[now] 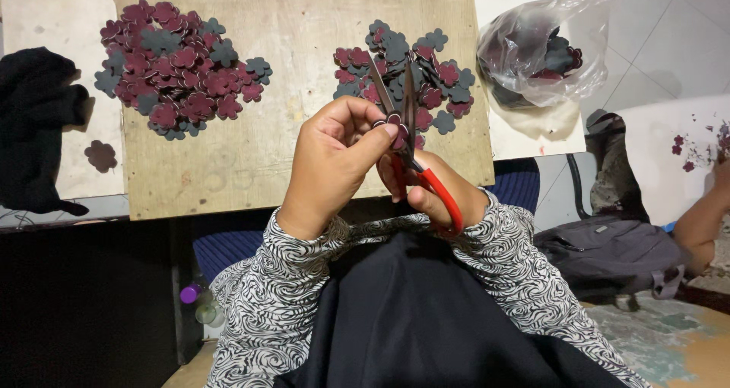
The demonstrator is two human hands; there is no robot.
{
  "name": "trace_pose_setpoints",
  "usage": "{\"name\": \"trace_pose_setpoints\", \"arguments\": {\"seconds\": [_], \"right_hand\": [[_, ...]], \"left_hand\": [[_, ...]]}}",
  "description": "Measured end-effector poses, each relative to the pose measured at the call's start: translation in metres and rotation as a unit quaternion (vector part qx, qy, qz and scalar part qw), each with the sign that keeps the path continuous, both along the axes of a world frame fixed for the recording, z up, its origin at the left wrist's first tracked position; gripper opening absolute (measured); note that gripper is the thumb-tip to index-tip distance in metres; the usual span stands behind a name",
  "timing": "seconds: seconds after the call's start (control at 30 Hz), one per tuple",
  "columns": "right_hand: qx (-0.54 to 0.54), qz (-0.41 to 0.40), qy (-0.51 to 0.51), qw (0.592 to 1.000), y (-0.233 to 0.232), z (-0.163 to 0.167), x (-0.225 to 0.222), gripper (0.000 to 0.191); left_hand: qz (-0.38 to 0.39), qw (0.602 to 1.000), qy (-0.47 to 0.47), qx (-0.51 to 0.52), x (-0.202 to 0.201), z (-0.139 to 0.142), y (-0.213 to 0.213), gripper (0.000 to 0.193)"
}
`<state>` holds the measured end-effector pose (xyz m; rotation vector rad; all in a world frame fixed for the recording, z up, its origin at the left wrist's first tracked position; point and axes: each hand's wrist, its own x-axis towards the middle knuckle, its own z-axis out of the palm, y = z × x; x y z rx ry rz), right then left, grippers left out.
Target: The person sits on the floor and uses red-handled scissors to trim the edges of small flower-shaped fabric pieces. They pick up each piece, rotate it, and make small cuts along the perimeter before placing it back on the wooden board.
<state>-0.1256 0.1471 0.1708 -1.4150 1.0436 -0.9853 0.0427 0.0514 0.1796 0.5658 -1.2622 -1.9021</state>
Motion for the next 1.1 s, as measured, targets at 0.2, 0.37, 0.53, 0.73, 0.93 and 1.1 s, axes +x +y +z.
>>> {"name": "trace_pose_setpoints", "arguments": {"seconds": [0.2,0.37,0.53,0.73,0.93,1.1], "right_hand": [[-0.011,-0.017,0.005,1.000,0.000,-0.002,0.003,0.083],[0.000,-0.050,-0.002,0.999,0.000,-0.006,0.006,0.083],[-0.002,-0.069,-0.013,0.998,-0.001,-0.013,0.009,0.083],[0.025,-0.085,-0.031,0.996,0.001,-0.014,0.011,0.082],[0.043,-0.084,-0.053,0.994,0.002,-0.012,0.011,0.081],[0.056,-0.085,-0.073,0.992,0.003,-0.015,0.011,0.079]], "left_hand": [[-0.005,1.000,-0.016,0.002,-0.001,-0.003,-0.002,0.010],[-0.002,1.000,-0.005,0.008,-0.001,-0.005,-0.004,0.010],[0.005,1.000,-0.011,0.006,-0.002,-0.006,-0.005,0.010],[0.000,1.000,0.004,0.019,-0.003,-0.006,-0.006,0.010],[-0.002,1.000,0.007,0.024,-0.002,-0.007,-0.007,0.007],[-0.004,1.000,0.008,0.029,-0.002,-0.008,-0.008,0.006]]}}
